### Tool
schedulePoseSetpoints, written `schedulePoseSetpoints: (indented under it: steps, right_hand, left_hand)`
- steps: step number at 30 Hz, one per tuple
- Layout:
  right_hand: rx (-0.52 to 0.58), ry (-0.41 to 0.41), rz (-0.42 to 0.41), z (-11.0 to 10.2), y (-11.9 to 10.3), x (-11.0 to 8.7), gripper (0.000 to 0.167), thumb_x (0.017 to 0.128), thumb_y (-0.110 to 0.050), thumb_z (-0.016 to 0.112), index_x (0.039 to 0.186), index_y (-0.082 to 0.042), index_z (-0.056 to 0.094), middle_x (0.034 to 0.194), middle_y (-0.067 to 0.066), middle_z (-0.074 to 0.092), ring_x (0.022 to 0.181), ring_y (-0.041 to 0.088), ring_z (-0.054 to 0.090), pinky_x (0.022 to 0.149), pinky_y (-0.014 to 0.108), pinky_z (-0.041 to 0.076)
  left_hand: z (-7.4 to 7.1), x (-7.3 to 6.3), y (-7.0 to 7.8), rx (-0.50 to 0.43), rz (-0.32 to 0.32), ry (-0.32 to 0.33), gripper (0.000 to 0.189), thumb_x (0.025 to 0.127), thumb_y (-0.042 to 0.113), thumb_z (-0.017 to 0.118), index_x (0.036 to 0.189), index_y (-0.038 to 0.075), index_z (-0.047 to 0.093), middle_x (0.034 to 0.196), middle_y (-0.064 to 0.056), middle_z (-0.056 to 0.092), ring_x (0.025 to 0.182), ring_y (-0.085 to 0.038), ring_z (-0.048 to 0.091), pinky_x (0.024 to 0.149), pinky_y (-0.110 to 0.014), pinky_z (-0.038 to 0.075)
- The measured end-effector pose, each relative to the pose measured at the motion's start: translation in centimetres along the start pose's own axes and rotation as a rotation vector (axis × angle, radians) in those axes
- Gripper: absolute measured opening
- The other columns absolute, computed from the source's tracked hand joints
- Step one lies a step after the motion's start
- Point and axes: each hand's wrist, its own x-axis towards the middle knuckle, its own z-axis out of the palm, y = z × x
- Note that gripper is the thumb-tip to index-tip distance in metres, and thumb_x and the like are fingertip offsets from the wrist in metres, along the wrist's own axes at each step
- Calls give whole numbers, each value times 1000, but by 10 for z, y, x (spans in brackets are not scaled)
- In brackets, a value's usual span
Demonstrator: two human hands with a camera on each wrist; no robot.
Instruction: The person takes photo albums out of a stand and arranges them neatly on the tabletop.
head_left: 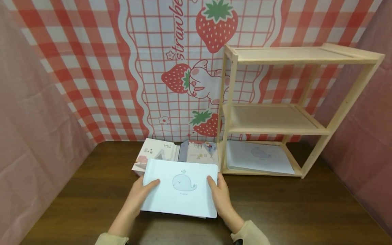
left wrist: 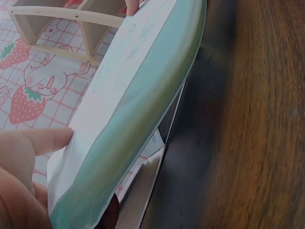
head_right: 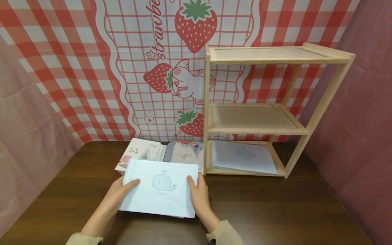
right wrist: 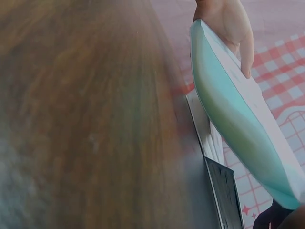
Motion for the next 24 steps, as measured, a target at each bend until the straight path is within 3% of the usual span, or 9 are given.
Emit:
schedulePoseSetpoints:
  steps: [7,15,24]
  right_hand:
    - [-65,-21,31,4,1,2,28,92,-18,49,112,2,50,95,16,58,76,15,54,65,29,47]
    - [-180,-70,73,12,6,3,39,92,-21,48,123,2,45,115,20,55,99,26,54,80,37,47]
    - [-219,-150,64,22,0,5,39,90,-21,52,119,4,48,112,22,57,90,25,57,70,32,49]
  left_hand:
    - [-4,3,-2,18,0,23,58,85,27,60,127,-8,40,112,-26,53,83,-22,59,66,-35,52]
    - [-15,7,-6,54,35,-26,57,88,26,56,127,-10,36,111,-28,52,81,-21,59,64,-35,51]
    - [-31,12,-7,151,-25,-18,56,90,29,51,122,-15,38,112,-30,50,91,-29,54,74,-40,48]
